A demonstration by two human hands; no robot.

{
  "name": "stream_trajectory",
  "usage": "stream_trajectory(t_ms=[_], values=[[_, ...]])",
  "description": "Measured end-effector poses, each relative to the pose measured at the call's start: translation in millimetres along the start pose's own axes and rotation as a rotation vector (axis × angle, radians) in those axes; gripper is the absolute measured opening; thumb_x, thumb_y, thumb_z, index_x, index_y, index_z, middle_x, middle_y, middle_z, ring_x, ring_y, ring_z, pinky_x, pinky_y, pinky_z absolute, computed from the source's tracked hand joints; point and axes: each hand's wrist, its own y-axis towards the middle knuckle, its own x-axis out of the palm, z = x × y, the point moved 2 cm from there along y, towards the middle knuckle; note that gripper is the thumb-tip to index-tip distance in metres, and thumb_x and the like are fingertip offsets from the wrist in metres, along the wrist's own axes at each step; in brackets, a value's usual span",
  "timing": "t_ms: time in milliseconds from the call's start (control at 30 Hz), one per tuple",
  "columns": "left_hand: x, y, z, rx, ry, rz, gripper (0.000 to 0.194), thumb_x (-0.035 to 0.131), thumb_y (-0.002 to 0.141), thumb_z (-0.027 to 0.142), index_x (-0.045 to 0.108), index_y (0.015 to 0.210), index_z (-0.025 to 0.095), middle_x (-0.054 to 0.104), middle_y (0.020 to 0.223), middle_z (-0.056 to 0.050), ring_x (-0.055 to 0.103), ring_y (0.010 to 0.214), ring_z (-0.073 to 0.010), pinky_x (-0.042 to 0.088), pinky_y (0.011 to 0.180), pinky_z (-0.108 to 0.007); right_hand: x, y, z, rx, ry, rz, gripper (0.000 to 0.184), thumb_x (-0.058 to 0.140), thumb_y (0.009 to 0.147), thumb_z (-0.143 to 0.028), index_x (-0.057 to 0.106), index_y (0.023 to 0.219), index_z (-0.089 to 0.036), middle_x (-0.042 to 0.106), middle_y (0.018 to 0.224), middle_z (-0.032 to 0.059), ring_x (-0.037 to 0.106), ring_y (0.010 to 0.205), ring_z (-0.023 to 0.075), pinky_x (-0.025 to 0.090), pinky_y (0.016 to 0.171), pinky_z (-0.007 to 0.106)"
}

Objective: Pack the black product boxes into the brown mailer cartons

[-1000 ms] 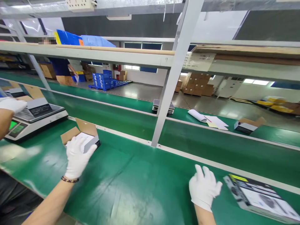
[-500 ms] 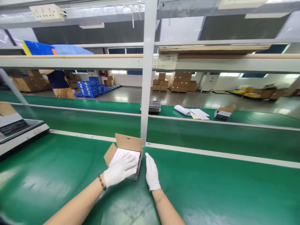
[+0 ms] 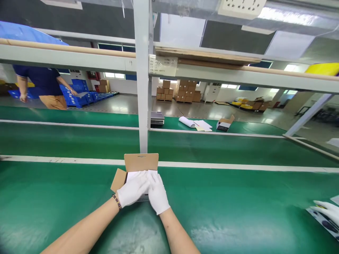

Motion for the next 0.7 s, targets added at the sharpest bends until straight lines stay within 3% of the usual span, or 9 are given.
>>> stream_trajectory(t_ms=[100, 167, 233, 300, 400, 467, 500, 600, 700], values=[[-3.6, -0.5, 1.1, -0.060, 0.091, 0.031, 0.046, 0.027, 0.097, 0.033, 0.068, 0.107, 0.015, 0.068, 0.108, -0.015, 0.062, 0.104, -0.0304, 0.044, 0.100, -0.050, -3.3, 0.1, -3.6, -0.029, -0.121, -0.002, 0.041, 0.036, 0.096, -0.027, 0.059, 0.130, -0.024, 0.056, 0.136, 0.0064, 0.048, 0.128, 0.0253, 0.040, 0.110, 0.049], [-10.3, -9.1, 1.2, -0.051, 0.209, 0.108, 0.040, 0.031, 0.094, 0.028, 0.068, 0.106, 0.015, 0.067, 0.110, -0.016, 0.058, 0.114, -0.0325, 0.036, 0.107, -0.055, -3.9, 0.2, -5.9, -0.038, -0.170, 0.010, 0.039, 0.038, 0.095, -0.024, 0.062, 0.125, -0.024, 0.059, 0.132, 0.0068, 0.051, 0.125, 0.0261, 0.043, 0.107, 0.048], [-18.9, -26.4, -4.5, -0.061, 0.298, 0.241, 0.034, 0.040, 0.092, 0.029, 0.064, 0.113, 0.019, 0.061, 0.125, -0.014, 0.044, 0.130, -0.0348, 0.019, 0.116, -0.059, -3.7, 0.4, -7.5, -0.027, -0.209, 0.023, 0.038, 0.039, 0.094, -0.023, 0.066, 0.120, -0.023, 0.061, 0.129, 0.0070, 0.054, 0.121, 0.0268, 0.047, 0.103, 0.046], [-26.7, -48.9, -18.5, -0.203, 0.267, 0.457, 0.041, 0.049, 0.089, 0.036, 0.055, 0.127, 0.023, 0.049, 0.141, -0.012, 0.028, 0.141, -0.0356, 0.007, 0.118, -0.059, -3.9, 1.3, -9.3, -0.020, -0.240, 0.033, 0.036, 0.039, 0.094, -0.023, 0.068, 0.117, -0.024, 0.062, 0.128, 0.0067, 0.057, 0.116, 0.0271, 0.050, 0.099, 0.044], [-27.6, -73.4, -40.5, -0.467, 0.080, 0.678, 0.067, 0.046, 0.090, 0.048, 0.023, 0.148, 0.022, 0.034, 0.152, -0.014, 0.026, 0.143, -0.0324, 0.020, 0.118, -0.054, -5.4, 4.7, -12.8, -0.026, -0.251, 0.055, 0.035, 0.041, 0.093, -0.024, 0.068, 0.115, -0.025, 0.063, 0.124, 0.0069, 0.059, 0.112, 0.0271, 0.051, 0.096, 0.043], [-22.9, -69.8, -42.7, -0.446, -0.030, 0.582, 0.067, 0.034, 0.095, 0.049, 0.011, 0.151, 0.021, 0.030, 0.153, -0.014, 0.031, 0.141, -0.0285, 0.031, 0.114, -0.048, -5.3, 7.8, -14.6, -0.035, -0.251, 0.056, 0.035, 0.041, 0.093, -0.023, 0.068, 0.116, -0.024, 0.064, 0.123, 0.0068, 0.059, 0.112, 0.0262, 0.051, 0.097, 0.041], [-21.0, -61.7, -38.5, -0.357, -0.046, 0.467, 0.064, 0.031, 0.096, 0.050, 0.015, 0.151, 0.020, 0.033, 0.152, -0.015, 0.033, 0.140, -0.0279, 0.033, 0.113, -0.046, -4.1, 9.0, -14.8, -0.040, -0.252, 0.053, 0.036, 0.041, 0.093, -0.022, 0.068, 0.117, -0.024, 0.064, 0.124, 0.0066, 0.059, 0.112, 0.0258, 0.050, 0.098, 0.041], [-19.7, -28.8, -14.8, 0.018, 0.047, 0.052, 0.051, 0.036, 0.094, 0.050, 0.047, 0.134, 0.021, 0.052, 0.135, -0.013, 0.047, 0.127, -0.0295, 0.037, 0.108, -0.046, 4.7, 10.5, -9.6, -0.068, -0.216, 0.039, 0.038, 0.042, 0.091, -0.022, 0.065, 0.120, -0.026, 0.062, 0.128, 0.0054, 0.056, 0.116, 0.0248, 0.046, 0.103, 0.043], [-23.4, -5.0, -1.8, 0.180, 0.189, -0.164, 0.038, 0.043, 0.091, 0.048, 0.062, 0.111, 0.022, 0.063, 0.114, -0.010, 0.057, 0.108, -0.0281, 0.042, 0.101, -0.045, 11.3, 14.0, 3.3, -0.014, -0.032, 0.063, 0.040, 0.045, 0.089, -0.025, 0.062, 0.125, -0.025, 0.060, 0.129, 0.0072, 0.053, 0.122, 0.0250, 0.041, 0.107, 0.044]])
